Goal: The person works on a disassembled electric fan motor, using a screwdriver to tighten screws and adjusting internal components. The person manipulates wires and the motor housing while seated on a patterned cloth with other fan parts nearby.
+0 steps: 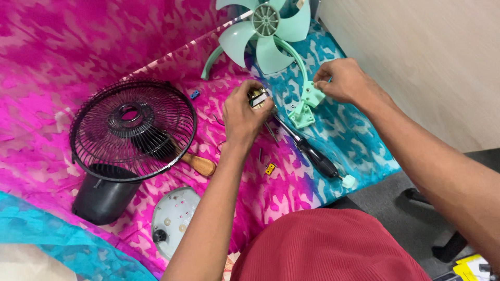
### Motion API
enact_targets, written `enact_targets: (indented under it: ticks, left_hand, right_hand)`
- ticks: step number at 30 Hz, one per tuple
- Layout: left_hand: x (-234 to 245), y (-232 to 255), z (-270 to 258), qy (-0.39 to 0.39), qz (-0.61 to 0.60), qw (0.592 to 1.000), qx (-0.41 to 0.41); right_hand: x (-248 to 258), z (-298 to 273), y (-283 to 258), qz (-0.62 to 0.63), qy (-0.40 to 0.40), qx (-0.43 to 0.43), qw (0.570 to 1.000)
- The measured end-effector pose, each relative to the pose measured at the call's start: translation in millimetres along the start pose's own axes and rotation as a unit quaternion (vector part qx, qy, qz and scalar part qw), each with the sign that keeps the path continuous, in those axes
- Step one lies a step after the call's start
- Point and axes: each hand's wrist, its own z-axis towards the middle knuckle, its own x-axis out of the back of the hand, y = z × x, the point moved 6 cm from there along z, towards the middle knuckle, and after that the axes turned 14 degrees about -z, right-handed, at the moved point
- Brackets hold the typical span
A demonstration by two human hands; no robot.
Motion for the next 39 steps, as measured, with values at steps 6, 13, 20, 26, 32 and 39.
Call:
enact_targets:
  ticks: [6,13,20,26,32,39]
  left_hand:
    - [-2,5,-5,0.039,0.009,0.999,0.0]
    - [-5,9,-9,0.073,0.039,0.997,0.001]
    - [-6,12,-11,0.077,0.054,0.995,0.015]
    - [-6,12,-11,0.08,0.064,0.995,0.012]
    - [-8,10,-9,0.073,0.067,0.995,0.019]
    - [-8,8,-11,0.066,0.07,0.995,0.023]
  right_hand:
    - [-17,-30,4,-0.128,-0.127,0.008,0.984]
    - [-32,-44,10,-0.183,-0.254,0.036,0.949]
    - [-26,-45,-13,-0.186,-0.237,0.111,0.947]
    - [-37,-80,-51,-0.139,-0.248,0.06,0.957]
    - [-47,-93,-73,-0.134,-0.12,0.071,0.981]
    - [-34,-99,-60,-0.144,-0.13,-0.003,0.981]
